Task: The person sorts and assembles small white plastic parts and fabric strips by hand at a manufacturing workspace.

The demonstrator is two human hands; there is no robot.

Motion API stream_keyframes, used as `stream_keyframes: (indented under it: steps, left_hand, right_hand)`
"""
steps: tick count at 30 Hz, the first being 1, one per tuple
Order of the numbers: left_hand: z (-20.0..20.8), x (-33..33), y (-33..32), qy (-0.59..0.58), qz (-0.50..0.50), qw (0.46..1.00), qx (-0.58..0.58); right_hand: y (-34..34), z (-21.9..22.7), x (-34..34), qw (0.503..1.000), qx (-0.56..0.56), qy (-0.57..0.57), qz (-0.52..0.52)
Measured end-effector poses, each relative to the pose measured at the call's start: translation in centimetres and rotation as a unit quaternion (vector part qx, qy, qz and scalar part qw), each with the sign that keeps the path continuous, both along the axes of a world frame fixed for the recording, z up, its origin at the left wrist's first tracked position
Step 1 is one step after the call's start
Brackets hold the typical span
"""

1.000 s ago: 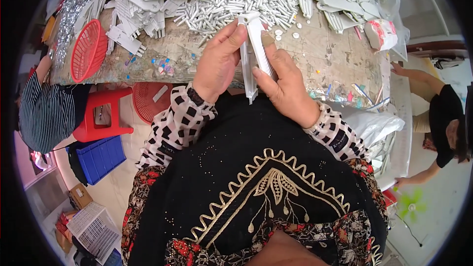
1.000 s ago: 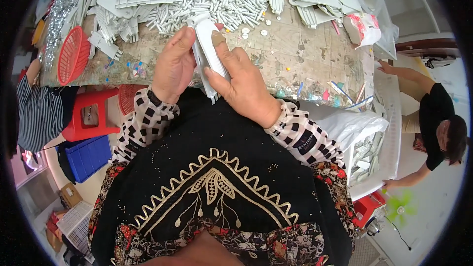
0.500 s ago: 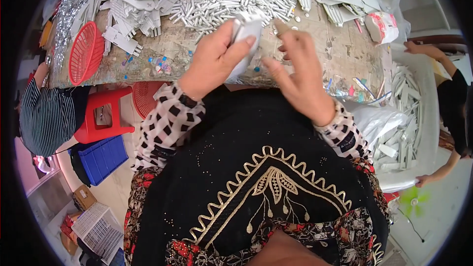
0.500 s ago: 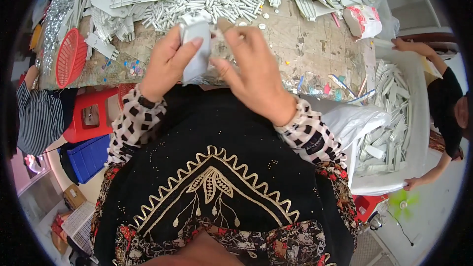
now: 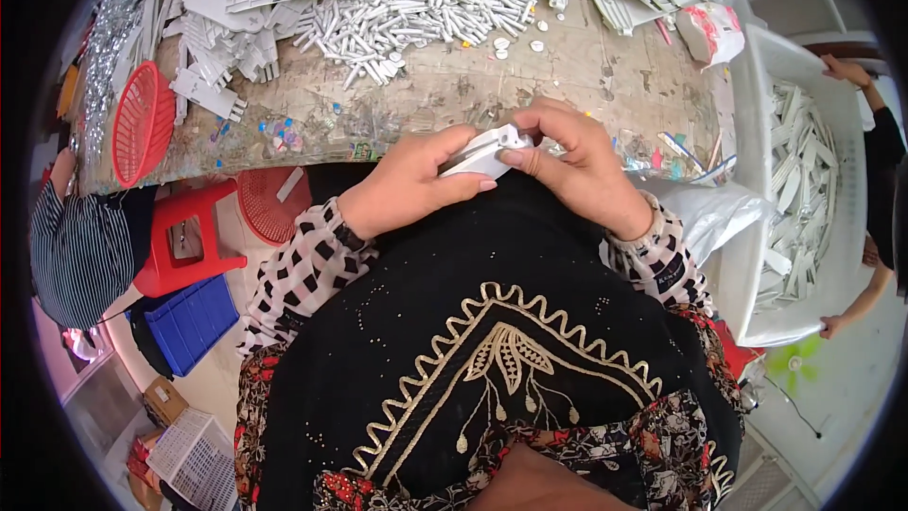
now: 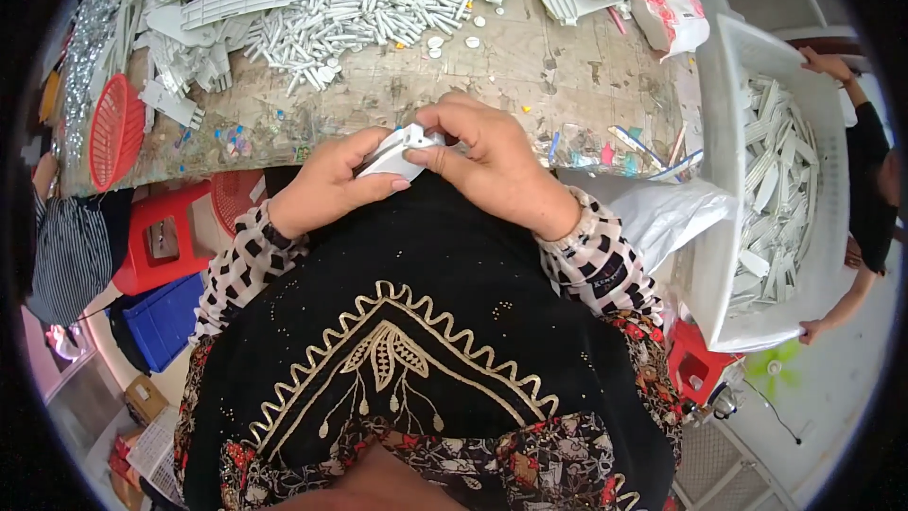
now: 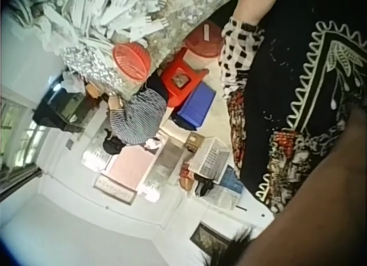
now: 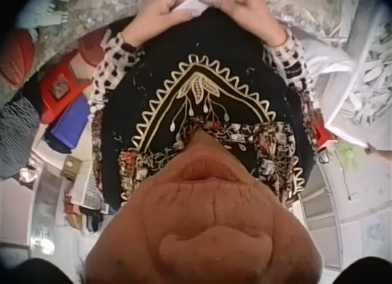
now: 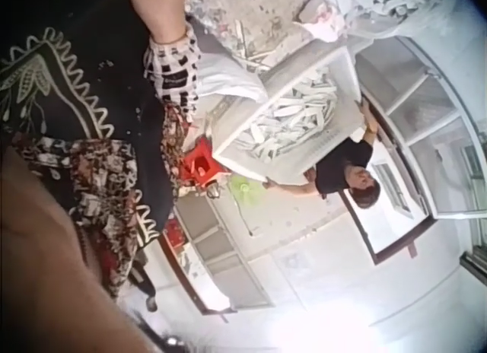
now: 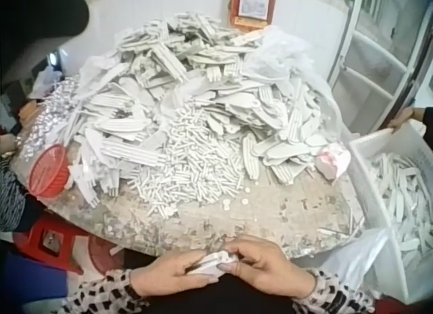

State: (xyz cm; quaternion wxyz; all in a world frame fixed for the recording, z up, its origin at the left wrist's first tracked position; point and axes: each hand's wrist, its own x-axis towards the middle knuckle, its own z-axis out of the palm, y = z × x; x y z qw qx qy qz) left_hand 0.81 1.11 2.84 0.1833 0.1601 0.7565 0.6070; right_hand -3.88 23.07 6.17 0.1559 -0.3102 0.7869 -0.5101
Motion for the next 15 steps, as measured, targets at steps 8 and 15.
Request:
stream_keyframes:
  steps: [8,15]
  left_hand:
    - [-0.8,0.8,-0.3,0.035,0.024,0.999,-0.033]
    - [-1.1,0.5,-0.2,-0.012,0.026,1.000,-0.005]
  right_hand:
    - [-0.2,-0.5,-0.2,0.999,-0.026,0.038,0.003]
    - [-0.3,0.0,-0.1,0.995,0.021,0.099,0.018]
